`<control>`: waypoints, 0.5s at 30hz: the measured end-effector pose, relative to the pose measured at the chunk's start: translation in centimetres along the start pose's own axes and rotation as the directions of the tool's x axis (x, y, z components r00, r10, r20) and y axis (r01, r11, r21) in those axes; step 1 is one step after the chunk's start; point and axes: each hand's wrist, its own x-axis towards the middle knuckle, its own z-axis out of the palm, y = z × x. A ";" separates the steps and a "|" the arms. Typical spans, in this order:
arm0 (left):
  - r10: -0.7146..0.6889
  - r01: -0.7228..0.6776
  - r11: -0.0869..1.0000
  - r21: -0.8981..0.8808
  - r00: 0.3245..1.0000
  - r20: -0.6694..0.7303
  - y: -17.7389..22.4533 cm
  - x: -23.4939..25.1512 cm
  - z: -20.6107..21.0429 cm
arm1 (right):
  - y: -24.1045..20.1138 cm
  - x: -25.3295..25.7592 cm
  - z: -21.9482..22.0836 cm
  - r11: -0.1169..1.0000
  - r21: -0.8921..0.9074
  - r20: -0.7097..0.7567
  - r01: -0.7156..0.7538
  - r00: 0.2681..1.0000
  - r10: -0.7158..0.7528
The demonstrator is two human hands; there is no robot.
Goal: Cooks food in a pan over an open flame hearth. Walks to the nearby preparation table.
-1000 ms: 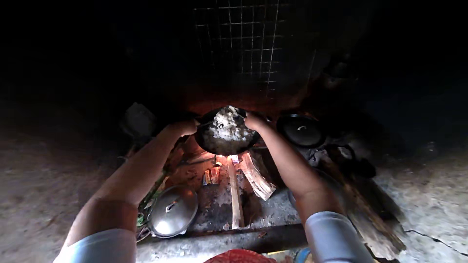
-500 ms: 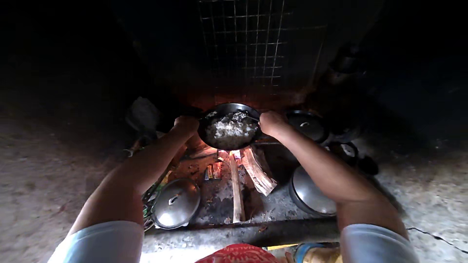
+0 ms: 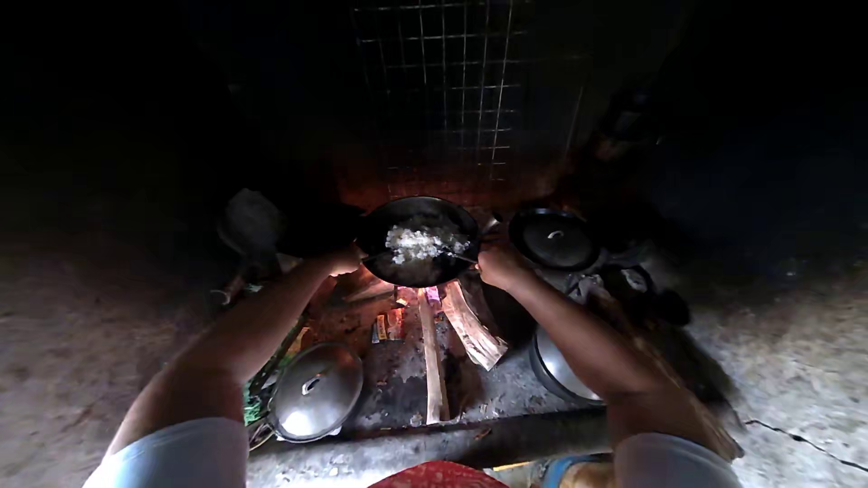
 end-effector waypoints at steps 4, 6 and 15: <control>-0.011 0.010 0.999 -0.031 1.000 -0.016 0.4 1.6 1.6 | -0.9 0.6 0.9 0.998 0.047 0.031 -0.037 0.999 0.035; 0.012 -0.014 0.999 -0.044 0.999 -0.037 0.7 1.6 2.1 | -1.4 0.8 2.3 0.996 0.082 0.010 -0.045 0.999 0.045; 0.078 -0.033 0.983 0.181 0.967 -0.244 2.8 -3.1 -1.4 | -3.7 1.9 3.5 0.985 0.170 -0.066 -0.009 0.998 0.020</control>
